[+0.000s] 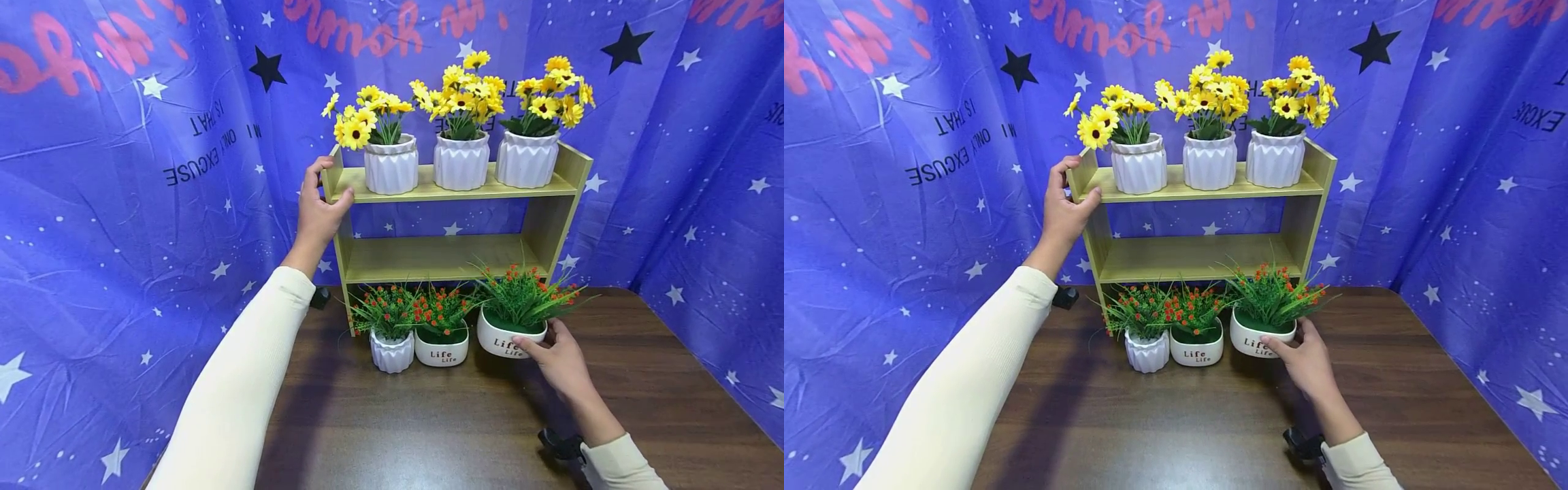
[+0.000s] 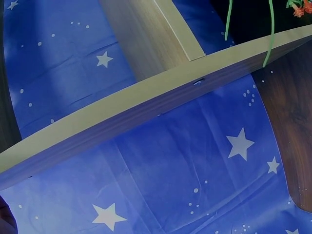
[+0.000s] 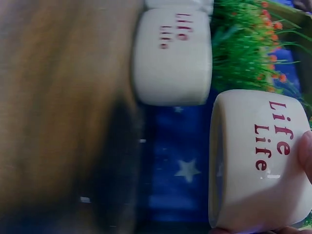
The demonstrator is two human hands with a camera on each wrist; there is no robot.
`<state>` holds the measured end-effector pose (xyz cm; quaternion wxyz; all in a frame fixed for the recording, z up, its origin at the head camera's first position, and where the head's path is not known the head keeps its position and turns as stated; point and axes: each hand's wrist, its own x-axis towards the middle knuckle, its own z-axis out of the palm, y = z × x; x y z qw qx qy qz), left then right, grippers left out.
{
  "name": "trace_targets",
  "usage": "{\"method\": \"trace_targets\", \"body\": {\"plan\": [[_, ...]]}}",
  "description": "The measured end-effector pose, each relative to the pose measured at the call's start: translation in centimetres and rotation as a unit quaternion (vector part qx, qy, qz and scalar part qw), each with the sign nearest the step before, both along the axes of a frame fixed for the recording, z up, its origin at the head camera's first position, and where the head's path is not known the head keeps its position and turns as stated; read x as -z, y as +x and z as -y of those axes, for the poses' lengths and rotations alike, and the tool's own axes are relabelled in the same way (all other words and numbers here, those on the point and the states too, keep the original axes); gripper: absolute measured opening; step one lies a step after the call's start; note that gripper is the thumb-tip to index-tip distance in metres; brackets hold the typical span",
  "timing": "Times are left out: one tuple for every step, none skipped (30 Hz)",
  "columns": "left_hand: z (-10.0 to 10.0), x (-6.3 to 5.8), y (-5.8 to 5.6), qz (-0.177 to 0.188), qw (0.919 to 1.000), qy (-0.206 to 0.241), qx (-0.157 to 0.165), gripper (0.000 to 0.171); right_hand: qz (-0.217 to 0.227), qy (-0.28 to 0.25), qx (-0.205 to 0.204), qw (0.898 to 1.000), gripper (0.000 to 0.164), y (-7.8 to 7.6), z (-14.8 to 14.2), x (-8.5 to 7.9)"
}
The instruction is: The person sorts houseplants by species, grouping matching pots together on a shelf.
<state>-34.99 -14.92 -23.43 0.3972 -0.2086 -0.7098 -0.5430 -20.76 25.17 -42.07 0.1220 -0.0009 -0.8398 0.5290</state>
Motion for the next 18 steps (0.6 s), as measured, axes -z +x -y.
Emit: {"method": "trace_targets", "body": {"plan": [[0.0,0.0,0.0,-0.003,1.0,-0.001,-0.001,0.051,-0.005,0.0,-0.003,1.0,0.069,0.1,0.0,-0.5],[0.0,0.0,-0.1,-0.004,1.0,-0.001,-0.002,0.051,-0.012,0.003,-0.001,1.0,0.069,0.1,0.0,-0.9],[0.0,0.0,-0.1,-0.005,1.0,-0.001,0.0,0.05,-0.016,0.005,0.002,1.0,0.069,0.1,0.0,-1.3],[-0.1,0.0,-0.1,-0.007,1.0,-0.001,0.001,0.05,-0.02,0.005,0.004,1.0,0.069,0.1,0.0,-1.6],[-0.1,0.0,-0.1,-0.008,1.0,-0.001,0.003,0.05,-0.023,0.008,0.006,1.0,0.071,0.1,0.0,-2.0],[0.0,0.0,-0.1,-0.008,1.0,-0.001,0.004,0.05,-0.024,0.004,0.005,1.0,0.072,0.0,0.0,-2.2],[0.0,0.0,-0.1,-0.007,1.0,0.002,0.005,0.05,-0.026,-0.002,0.004,1.0,0.073,0.0,0.1,-2.5],[0.0,0.0,-0.1,-0.004,1.0,0.004,0.006,0.05,-0.028,-0.006,0.002,1.0,0.074,-0.1,0.1,-2.8],[0.0,0.0,0.0,-0.001,1.0,0.005,0.006,0.051,-0.03,-0.011,-0.001,0.999,0.075,-0.2,0.1,-3.0],[0.1,0.0,0.0,0.004,1.0,0.005,0.003,0.051,-0.032,-0.018,-0.005,0.999,0.076,-0.3,0.1,-3.3],[0.1,0.0,0.1,0.011,0.9999,0.004,0.001,0.052,-0.035,-0.022,-0.007,0.999,0.076,-0.4,0.1,-3.6],[0.1,0.0,0.1,0.017,0.9999,0.004,0.0,0.052,-0.04,-0.023,-0.007,0.999,0.075,-0.5,0.0,-3.9],[0.1,0.0,0.1,0.02,0.9998,0.004,0.001,0.052,-0.045,-0.021,-0.004,0.999,0.075,-0.5,0.0,-4.2],[0.1,0.0,0.1,0.023,0.9997,0.003,0.001,0.052,-0.049,-0.016,-0.001,0.999,0.074,-0.6,-0.1,-4.5],[0.1,0.0,0.1,0.025,0.9997,0.002,0.002,0.052,-0.053,-0.013,0.002,0.999,0.074,-0.6,-0.1,-4.8],[0.1,-0.1,0.1,0.026,0.9997,0.0,0.001,0.052,-0.056,-0.013,0.004,0.998,0.075,-0.7,-0.1,-5.2],[0.0,-0.1,0.1,0.024,0.9997,0.001,0.003,0.052,-0.06,-0.012,0.005,0.998,0.075,-0.9,-0.1,-5.5],[0.0,-0.1,0.1,0.022,0.9997,0.002,0.004,0.052,-0.063,-0.013,0.005,0.998,0.075,-1.1,-0.1,-5.8]]}}
